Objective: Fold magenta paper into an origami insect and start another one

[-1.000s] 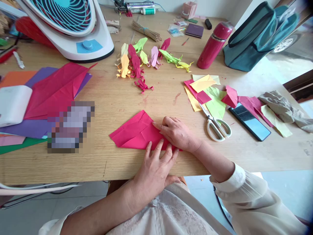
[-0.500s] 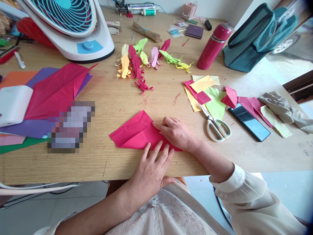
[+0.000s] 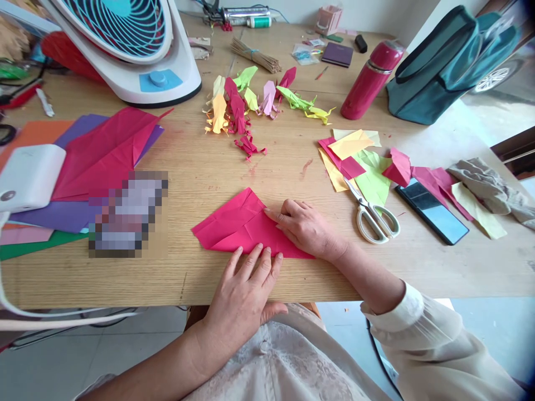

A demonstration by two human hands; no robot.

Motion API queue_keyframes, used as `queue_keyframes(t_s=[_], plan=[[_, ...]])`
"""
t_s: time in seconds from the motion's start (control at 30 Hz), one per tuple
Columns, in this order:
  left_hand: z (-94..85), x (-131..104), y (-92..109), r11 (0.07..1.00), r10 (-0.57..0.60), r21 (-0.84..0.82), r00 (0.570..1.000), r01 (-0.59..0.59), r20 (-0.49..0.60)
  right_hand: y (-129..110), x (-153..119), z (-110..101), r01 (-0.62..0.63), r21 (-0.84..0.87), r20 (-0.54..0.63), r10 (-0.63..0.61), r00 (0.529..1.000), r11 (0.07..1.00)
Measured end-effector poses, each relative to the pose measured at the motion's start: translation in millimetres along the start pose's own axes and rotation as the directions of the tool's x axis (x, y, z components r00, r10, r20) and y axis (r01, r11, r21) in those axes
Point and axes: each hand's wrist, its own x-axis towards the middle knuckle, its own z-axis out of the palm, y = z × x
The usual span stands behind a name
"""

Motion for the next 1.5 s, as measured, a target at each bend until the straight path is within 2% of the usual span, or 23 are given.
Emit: queue_keyframes(t_s=[0.57, 1.0, 1.2, 1.5], plan=[[-5.4, -10.2, -5.8, 0.996, -0.09, 0.003, 0.995, 0.09, -0.039, 0.7, -0.8, 1.7, 0.008, 0.005, -0.01, -0.008, 1.0, 1.0], [-1.3, -10.3, -8.5, 0.998, -0.06, 0.018, 0.998, 0.059, 0.023, -0.3, -1.0, -0.4, 0.001, 0.023, -0.004, -0.001, 1.0, 1.0], [2.5, -15.9, -11.0, 0.997, -0.076, -0.013, 0.997, 0.076, -0.009, -0.6, -1.1, -0.8, 0.003, 0.006, -0.001, -0.003, 1.0, 1.0], [-6.8, -23.8, -14.1, 0.989, -0.148, 0.024, 0.989, 0.148, -0.008, 0.0, -2.0, 0.3, 0.003, 0.03, -0.018, -0.003, 1.0, 1.0]])
